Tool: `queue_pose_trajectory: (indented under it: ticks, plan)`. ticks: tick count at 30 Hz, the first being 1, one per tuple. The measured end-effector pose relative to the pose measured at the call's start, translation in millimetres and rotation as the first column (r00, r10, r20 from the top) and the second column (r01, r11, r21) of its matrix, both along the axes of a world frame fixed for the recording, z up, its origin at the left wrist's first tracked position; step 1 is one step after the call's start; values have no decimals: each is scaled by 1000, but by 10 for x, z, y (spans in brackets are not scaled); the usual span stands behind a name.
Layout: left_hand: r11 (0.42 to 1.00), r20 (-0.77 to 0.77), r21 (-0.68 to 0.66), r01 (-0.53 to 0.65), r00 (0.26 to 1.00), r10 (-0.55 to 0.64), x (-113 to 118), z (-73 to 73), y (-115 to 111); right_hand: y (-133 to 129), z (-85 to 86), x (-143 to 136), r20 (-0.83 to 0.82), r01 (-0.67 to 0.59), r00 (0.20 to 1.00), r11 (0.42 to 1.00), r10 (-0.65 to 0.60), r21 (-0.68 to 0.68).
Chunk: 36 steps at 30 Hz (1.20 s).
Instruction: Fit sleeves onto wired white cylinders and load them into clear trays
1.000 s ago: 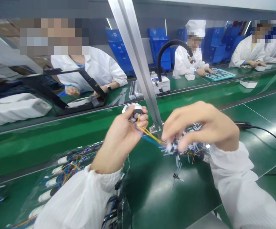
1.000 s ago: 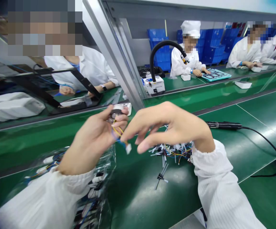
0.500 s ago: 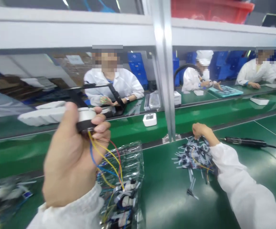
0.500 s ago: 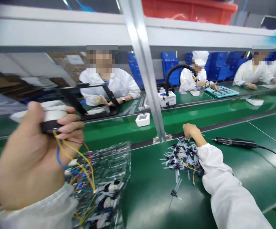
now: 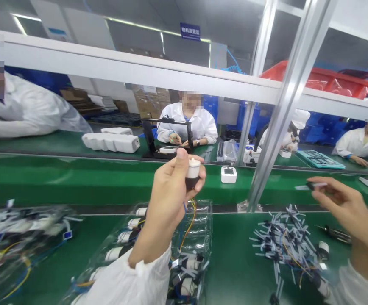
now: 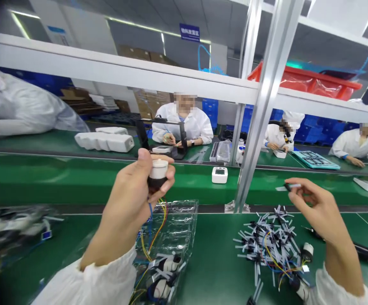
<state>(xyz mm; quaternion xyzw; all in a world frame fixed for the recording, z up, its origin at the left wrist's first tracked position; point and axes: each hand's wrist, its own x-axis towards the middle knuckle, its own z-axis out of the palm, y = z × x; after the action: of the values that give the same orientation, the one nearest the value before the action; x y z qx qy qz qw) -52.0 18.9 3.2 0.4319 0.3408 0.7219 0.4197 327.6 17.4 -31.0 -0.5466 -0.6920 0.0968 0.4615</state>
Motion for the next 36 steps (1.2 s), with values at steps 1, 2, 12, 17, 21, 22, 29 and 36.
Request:
queue_pose_trajectory:
  ticks: [1,2,12,17,21,22,29,36]
  plan:
    - [1000,-24,-1,-1,1000,1,-5,0,-7,-119,13,-117,-103,14,995,998,-7,67]
    - [1000,-47,-3,4,999,-4,-7,-3,-11,-209,11,-257,-200,8,980,992,17,123]
    - [994,-300,52,91,951,-71,23,-68,-68,-76,79,-1751,-665,-474,594,865,453,166]
    - [993,-343,85,75,938,-42,-7,-75,-106,-30,151,-2063,-669,-635,465,745,580,204]
    - [993,-405,122,7,913,44,-52,-98,-109,-8,131,-2184,-531,-652,561,734,635,189]
    - [991,-425,134,-20,902,76,-61,-104,-108,0,121,-2195,-488,-617,610,761,624,200]
    - [946,-557,289,-145,778,289,-34,-146,-69,52,110,-2150,-299,-485,772,824,561,295]
    - [904,-543,386,-183,747,383,72,-176,-39,57,99,-2210,-259,-525,754,791,604,316]
